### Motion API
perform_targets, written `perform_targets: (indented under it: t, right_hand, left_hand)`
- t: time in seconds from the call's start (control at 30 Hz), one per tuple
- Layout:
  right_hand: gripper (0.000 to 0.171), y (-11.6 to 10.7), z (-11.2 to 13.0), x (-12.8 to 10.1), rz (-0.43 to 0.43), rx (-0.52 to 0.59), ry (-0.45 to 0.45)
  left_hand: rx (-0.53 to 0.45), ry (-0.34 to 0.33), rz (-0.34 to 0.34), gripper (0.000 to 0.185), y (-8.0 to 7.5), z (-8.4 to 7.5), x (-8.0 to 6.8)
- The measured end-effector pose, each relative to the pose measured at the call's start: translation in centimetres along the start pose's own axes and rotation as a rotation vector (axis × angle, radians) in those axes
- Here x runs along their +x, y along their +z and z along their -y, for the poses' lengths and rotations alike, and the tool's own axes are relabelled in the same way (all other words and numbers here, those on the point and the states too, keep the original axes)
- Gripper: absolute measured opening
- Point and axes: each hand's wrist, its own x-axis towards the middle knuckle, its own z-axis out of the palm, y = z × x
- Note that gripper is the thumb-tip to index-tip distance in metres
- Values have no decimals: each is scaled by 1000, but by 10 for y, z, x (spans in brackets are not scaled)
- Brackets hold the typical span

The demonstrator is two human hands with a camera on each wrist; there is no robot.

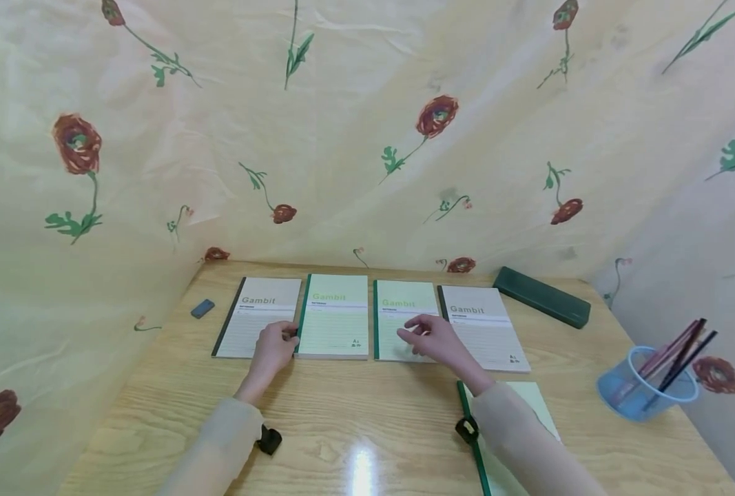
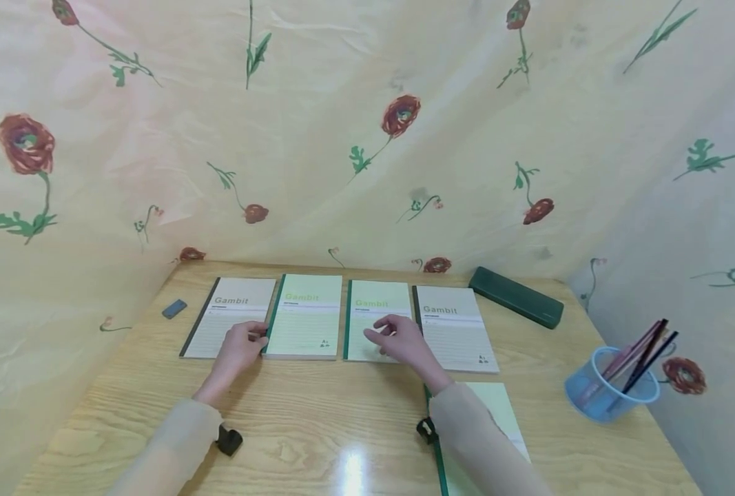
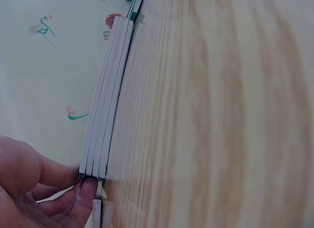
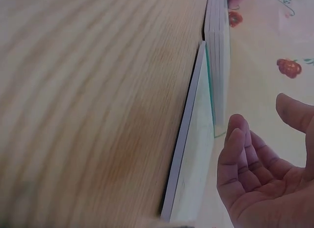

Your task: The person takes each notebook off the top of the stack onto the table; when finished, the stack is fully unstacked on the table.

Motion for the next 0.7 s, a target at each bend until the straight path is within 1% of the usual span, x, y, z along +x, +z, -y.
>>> perform_targets:
  t: [0.13, 0.3, 0.4, 0.53, 0.7]
  right_hand:
    - [39, 15, 4, 20, -10, 0, 31]
    - [39, 35, 8, 37, -11, 43, 69]
    - [36, 45, 14, 42, -25, 33, 66]
    - [32, 56, 23, 47, -39, -18, 49]
    - [28, 67, 26, 52, -55, -42, 25]
  left_hand:
    - [-2, -3, 2, 31, 0, 1, 1]
    - [3, -8, -3, 31, 0, 1, 1]
    - [8, -11, -3, 30, 0, 0, 1]
    - [12, -17, -2, 30, -1, -2, 0]
    - [13, -21, -4, 31, 0, -2, 0]
